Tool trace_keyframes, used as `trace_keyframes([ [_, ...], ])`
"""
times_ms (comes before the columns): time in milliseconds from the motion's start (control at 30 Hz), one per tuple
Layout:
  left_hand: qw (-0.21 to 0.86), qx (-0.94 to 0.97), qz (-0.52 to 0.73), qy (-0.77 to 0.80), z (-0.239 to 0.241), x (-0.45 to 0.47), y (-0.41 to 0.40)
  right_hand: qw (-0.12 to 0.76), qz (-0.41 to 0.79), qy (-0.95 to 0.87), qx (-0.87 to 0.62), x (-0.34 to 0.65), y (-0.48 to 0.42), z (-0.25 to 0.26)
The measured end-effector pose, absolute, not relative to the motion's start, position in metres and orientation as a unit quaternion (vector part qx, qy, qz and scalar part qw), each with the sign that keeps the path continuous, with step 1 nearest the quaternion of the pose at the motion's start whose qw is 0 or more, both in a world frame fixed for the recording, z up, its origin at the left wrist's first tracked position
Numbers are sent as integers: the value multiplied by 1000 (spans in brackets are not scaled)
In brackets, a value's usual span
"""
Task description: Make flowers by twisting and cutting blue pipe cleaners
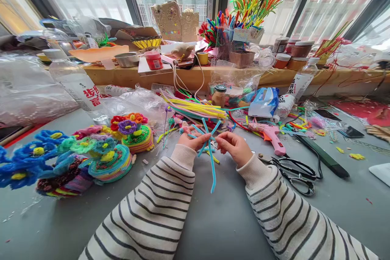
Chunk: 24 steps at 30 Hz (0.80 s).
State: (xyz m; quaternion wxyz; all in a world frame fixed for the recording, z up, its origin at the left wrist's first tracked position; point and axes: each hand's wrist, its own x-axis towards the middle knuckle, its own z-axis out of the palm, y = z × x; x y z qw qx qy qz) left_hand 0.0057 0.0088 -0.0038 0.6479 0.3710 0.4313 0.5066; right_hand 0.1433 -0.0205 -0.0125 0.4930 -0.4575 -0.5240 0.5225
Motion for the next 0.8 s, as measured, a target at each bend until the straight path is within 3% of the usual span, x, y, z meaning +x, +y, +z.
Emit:
trace_keyframes([
  [400, 554, 384, 585, 451, 3, 8, 1, 484, 648, -415, -416, 121, -30, -22],
  [633, 573, 396, 579, 424, 7, 1, 4, 479, 596, -503, -402, 135, -27, -16],
  [800, 663, 299, 522, 446, 6, 1, 5, 478, 505, -608, -383, 146, -27, -12],
])
